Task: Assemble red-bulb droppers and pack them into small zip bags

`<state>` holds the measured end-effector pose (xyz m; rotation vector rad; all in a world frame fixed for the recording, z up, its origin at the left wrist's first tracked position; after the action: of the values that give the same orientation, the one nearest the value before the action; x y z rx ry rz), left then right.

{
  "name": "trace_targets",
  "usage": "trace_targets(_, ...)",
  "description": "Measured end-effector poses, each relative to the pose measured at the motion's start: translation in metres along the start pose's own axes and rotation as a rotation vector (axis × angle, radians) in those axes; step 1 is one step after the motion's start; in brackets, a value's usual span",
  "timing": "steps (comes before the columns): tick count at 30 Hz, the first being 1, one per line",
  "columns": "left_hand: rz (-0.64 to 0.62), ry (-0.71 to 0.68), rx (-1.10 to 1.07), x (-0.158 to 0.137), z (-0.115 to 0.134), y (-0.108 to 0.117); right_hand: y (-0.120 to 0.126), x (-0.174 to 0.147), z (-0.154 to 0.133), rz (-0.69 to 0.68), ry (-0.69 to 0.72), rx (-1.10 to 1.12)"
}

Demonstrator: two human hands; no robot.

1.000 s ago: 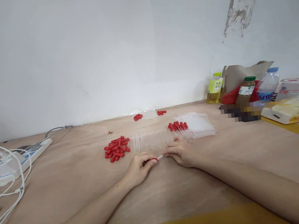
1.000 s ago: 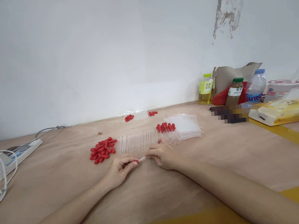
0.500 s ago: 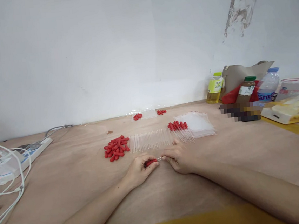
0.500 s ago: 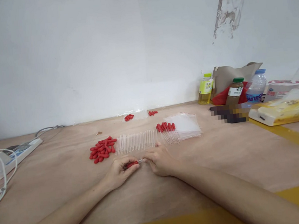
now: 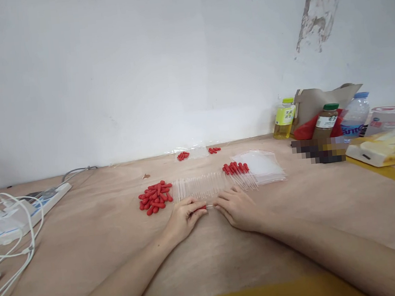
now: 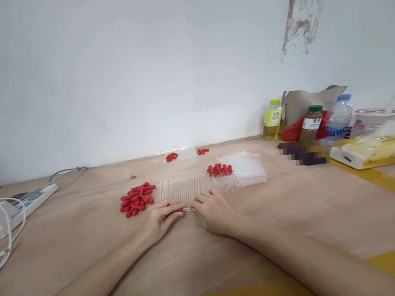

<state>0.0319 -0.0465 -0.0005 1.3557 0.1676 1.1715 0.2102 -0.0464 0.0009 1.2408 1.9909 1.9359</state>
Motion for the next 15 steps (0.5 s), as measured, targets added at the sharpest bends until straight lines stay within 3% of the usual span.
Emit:
trace_targets(4,0.063,0.128,-0.006,-0.003,-0.007,0.000,0.008,0.001,0.014,0.115,-0.086,-0.068)
trace_targets(7,-0.010,0.174,-0.029,-0.003,-0.010,-0.001,0.018,0.002,0.043,0.258,-0.341,0.004)
trace_targets(11,-0.116,0.091,0.066,-0.001,-0.007,-0.002,0.030,0.000,0.084,0.348,-0.763,0.138)
trace_targets(15,-0.134,0.080,0.079,0.000,-0.004,-0.002,0.036,0.006,0.098,0.328,-0.890,0.110)
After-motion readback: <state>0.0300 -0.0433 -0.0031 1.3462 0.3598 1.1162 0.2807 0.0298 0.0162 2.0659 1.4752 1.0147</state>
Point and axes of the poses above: each hand's wrist, its own x-axis towards the middle knuckle, its own y-axis out of the back of the hand, z = x × y, the point moved 2 cm from there along x, towards the middle knuckle, and after that the axes turned 12 degrees about x, right-handed, at the moved point
